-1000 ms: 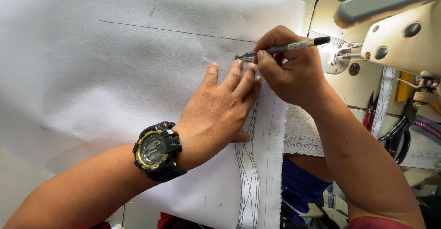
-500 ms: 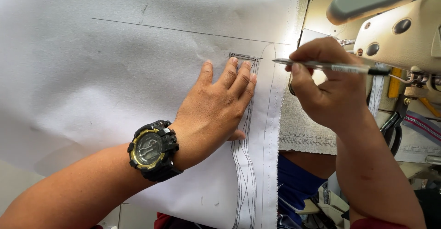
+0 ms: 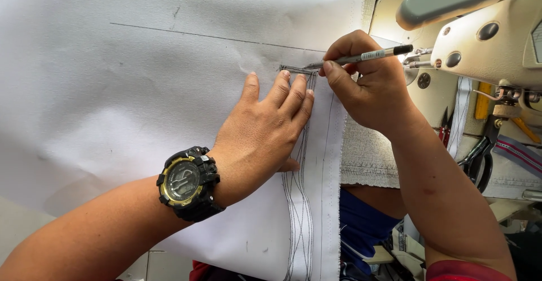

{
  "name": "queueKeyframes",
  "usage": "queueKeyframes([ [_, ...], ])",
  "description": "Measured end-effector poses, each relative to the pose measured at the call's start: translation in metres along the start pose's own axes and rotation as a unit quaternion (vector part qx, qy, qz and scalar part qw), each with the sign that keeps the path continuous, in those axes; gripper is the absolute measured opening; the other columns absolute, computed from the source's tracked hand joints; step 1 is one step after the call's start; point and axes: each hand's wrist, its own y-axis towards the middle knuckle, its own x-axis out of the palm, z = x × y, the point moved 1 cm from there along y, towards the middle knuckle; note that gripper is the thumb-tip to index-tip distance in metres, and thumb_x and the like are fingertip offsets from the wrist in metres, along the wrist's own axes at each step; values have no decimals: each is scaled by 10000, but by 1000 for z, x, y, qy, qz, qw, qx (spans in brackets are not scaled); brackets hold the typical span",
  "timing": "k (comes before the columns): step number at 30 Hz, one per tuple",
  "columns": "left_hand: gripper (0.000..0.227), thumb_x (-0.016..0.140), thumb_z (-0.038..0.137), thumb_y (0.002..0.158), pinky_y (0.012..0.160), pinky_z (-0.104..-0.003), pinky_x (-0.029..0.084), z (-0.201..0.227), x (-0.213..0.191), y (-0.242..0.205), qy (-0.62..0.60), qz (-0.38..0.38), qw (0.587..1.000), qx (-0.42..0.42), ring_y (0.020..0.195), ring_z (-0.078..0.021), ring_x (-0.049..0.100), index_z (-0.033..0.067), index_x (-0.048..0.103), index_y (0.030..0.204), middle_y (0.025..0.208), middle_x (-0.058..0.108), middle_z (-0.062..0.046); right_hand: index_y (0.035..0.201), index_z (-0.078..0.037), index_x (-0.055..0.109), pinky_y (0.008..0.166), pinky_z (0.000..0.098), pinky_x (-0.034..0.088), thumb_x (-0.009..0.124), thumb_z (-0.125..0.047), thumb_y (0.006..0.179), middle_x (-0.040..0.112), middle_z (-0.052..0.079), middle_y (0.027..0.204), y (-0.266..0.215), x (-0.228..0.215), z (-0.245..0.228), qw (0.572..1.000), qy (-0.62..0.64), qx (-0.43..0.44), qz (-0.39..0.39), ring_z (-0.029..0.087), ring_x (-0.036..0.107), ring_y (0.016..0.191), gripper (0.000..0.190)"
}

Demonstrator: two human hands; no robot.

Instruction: A person uses a pen and a ruler to mark lines and measurements on a paper pattern on a sewing machine table.

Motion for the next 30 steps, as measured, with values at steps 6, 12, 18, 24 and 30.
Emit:
queueKeyframes([
  [6,1222,614,936,608,1023,-618,414,-1,3,-1,-1,-16,1000,2,1422,-331,423,119,455,1503,1548,437,-152,957,-24,629,667,296,480,629,-15,968,634,56,816,-13,-16,-14,990,-135,0,34,167,569,714,14],
  [12,1254,615,922,604,1100,-646,370,5,7,-3,-1,-21,1000,-10,1453,-347,416,95,415,1526,1594,429,-148,1006,-32,623,720,280,494,630,-64,1034,625,60,889,-13,-10,-17,997,-57,16,46,156,586,795,42],
  [18,1218,676,843,616,1150,-533,331,10,5,-3,9,-2,1000,1,1445,-366,372,-4,484,1470,1545,452,-237,950,-63,597,699,244,474,619,-58,1028,606,26,867,15,11,-26,1000,10,11,19,116,557,757,81],
  [24,695,542,459,892,1141,-570,394,23,14,-2,-15,32,999,-32,1343,-405,519,1,558,1415,1445,550,-227,897,-112,598,550,250,463,628,-123,962,622,-16,688,37,14,-44,992,-60,91,-63,92,537,567,72],
  [30,518,442,254,971,1121,-565,417,25,5,-4,-21,31,999,-29,1359,-435,504,-15,566,1396,1431,565,-257,873,-133,594,580,272,467,607,-153,919,660,-19,665,46,17,-50,981,-76,152,-99,99,577,590,52],
])
